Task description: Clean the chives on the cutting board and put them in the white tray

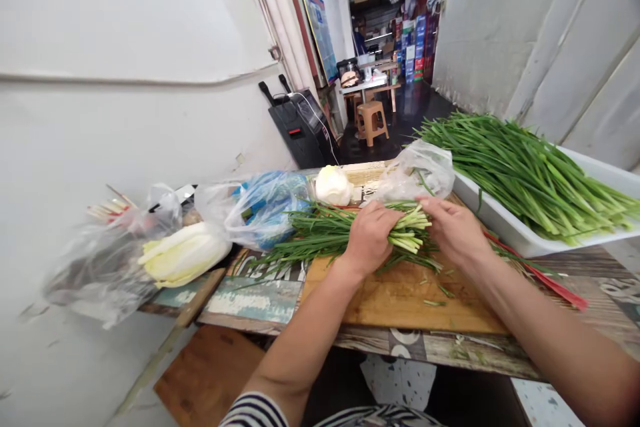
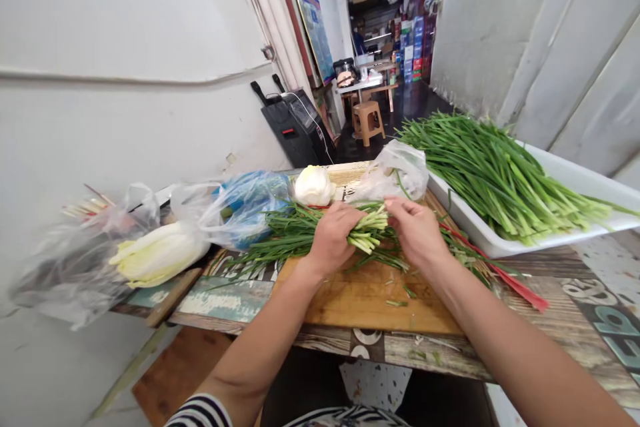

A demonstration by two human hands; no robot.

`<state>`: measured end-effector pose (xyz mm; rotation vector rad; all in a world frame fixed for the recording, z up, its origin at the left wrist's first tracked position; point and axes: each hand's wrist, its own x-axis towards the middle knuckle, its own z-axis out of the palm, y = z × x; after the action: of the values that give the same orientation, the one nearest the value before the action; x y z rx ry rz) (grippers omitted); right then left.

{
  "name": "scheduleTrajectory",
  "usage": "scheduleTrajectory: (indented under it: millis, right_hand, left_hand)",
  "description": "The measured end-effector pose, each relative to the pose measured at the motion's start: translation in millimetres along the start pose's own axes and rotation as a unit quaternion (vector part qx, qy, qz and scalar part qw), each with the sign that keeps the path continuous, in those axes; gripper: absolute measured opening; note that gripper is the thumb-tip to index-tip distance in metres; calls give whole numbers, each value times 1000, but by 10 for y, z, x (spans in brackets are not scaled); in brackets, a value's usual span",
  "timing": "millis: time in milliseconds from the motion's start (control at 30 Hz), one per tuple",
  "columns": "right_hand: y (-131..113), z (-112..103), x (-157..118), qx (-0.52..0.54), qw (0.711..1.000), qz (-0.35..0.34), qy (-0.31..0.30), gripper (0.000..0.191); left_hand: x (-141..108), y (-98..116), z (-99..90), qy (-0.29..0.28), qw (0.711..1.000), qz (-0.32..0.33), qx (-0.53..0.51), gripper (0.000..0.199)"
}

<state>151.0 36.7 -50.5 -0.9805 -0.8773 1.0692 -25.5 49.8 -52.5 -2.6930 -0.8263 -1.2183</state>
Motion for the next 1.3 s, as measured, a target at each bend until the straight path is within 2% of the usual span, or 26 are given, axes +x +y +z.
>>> scheduleTrajectory:
  millis: [67, 100, 133, 200, 267, 300, 333, 367, 500, 600, 733, 933, 1133, 1300]
  right_hand:
    - [-38, -104, 66, -42, 998, -41, 34, 31]
    - [-59, -175, 101, -106, 989, -84, 54, 27]
    - [-80, -250, 131, -196, 969, -132, 67, 22]
    - [-113, -383, 166, -401, 891, -206, 57, 15]
    - [-135, -450, 161, -542, 810, -224, 16, 16]
    - [-144, -450, 145, -572, 790, -222, -3, 20]
    - [-152, -428, 123, -574, 789, -218, -19, 25]
    - [-160, -389, 96, -552, 805, -212, -37, 28]
    - [-184, -175, -16, -363, 914, -151, -96, 34]
    - [-177, -77, -80, -284, 950, -110, -68, 38]
    - [-160, -55, -112, -233, 966, -93, -60, 35]
    - [-171, -58, -92, -246, 960, -125, -50, 29]
    - [-191, -9, -118, -198, 980, -15, -33, 29]
    - [-212, 8, -126, -171, 985, 5, -32, 27]
  left_hand:
    - [-9, -29, -2, 13, 1000, -9, -5, 20]
    - [-12, -46, -4, 22, 1000, -16, -9, 18]
    - [-14, -62, -8, 32, 999, -25, -13, 15]
    - [-14, -86, -16, 46, 998, -38, -24, 11]
    - [-11, -94, -24, 50, 997, -40, -33, 10]
    - [-8, -92, -27, 51, 997, -38, -36, 9]
    - [-5, -87, -30, 54, 997, -34, -38, 9]
    - [-3, -81, -32, 58, 997, -31, -37, 9]
    - [5, -53, -46, 78, 997, -11, -17, 10]
    - [7, -44, -53, 89, 996, 7, -10, 12]
    - [7, -50, -52, 93, 995, 9, -31, 12]
    - [10, -69, -48, 78, 994, -13, -78, 9]
    - [9, -73, -54, 69, 993, -19, -96, 10]
    - [14, -70, -61, 58, 992, -39, -106, 11]
